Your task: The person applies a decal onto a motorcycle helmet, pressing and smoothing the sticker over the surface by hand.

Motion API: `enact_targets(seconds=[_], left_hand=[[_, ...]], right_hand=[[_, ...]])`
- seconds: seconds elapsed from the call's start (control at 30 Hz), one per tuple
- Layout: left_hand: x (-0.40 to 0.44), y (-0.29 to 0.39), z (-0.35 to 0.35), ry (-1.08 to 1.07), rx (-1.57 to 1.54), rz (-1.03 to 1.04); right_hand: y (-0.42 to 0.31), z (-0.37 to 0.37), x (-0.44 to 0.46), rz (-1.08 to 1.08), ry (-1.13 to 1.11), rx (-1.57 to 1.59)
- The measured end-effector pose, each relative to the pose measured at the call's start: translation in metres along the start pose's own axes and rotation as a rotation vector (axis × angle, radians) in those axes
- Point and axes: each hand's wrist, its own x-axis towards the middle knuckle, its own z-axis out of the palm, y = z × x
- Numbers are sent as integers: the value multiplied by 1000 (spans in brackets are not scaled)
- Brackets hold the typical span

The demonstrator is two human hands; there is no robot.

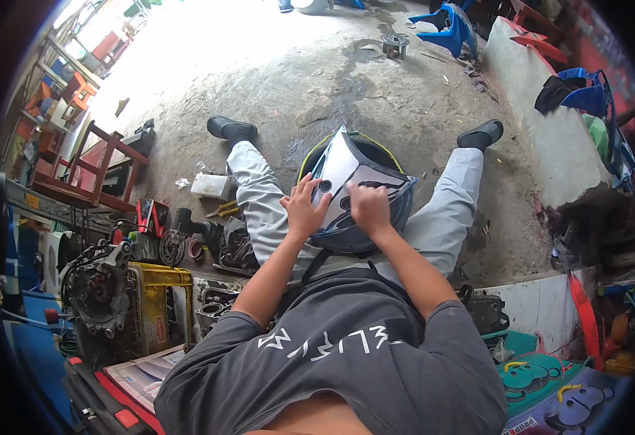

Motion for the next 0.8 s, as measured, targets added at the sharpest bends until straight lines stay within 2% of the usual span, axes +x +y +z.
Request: enact_targets(seconds=[0.07, 0.17, 0.23, 0.3, 0.4, 0.5, 0.53, 0.63, 0.67, 0.77, 0.8], left_hand=[[0, -2, 1, 9, -12, 13], [0, -2, 0, 5, 10, 1], [0, -3, 0, 7, 10, -1], [-2, -3, 3, 7, 11, 3], [-1, -2, 0, 10, 17, 13], [0, -2, 0, -2, 26, -3], [-1, -2, 2, 2, 24, -1], [-1, -4, 2, 3, 15, -1], [-1, -5, 2, -8, 8, -4], [1, -3, 1, -20, 8, -13], [0, -2, 1, -21, 10, -20]], right_hand=[[-12, 0, -8, -160, -15, 23], [-1, -5, -2, -44, 0, 48], [9, 0, 7, 99, 169, -4], [3, 4, 2, 88, 69, -41], [-13, -5, -10, -233, -86, 21], [-1, -8, 2, -44, -31, -1], [7, 1, 4, 44, 124, 20], [1, 6, -5, 0, 65, -3], [-3, 6, -10, -102, 36, -6], [-3, -5, -8, -120, 39, 55], [4, -3, -5, -19, 25, 10]])
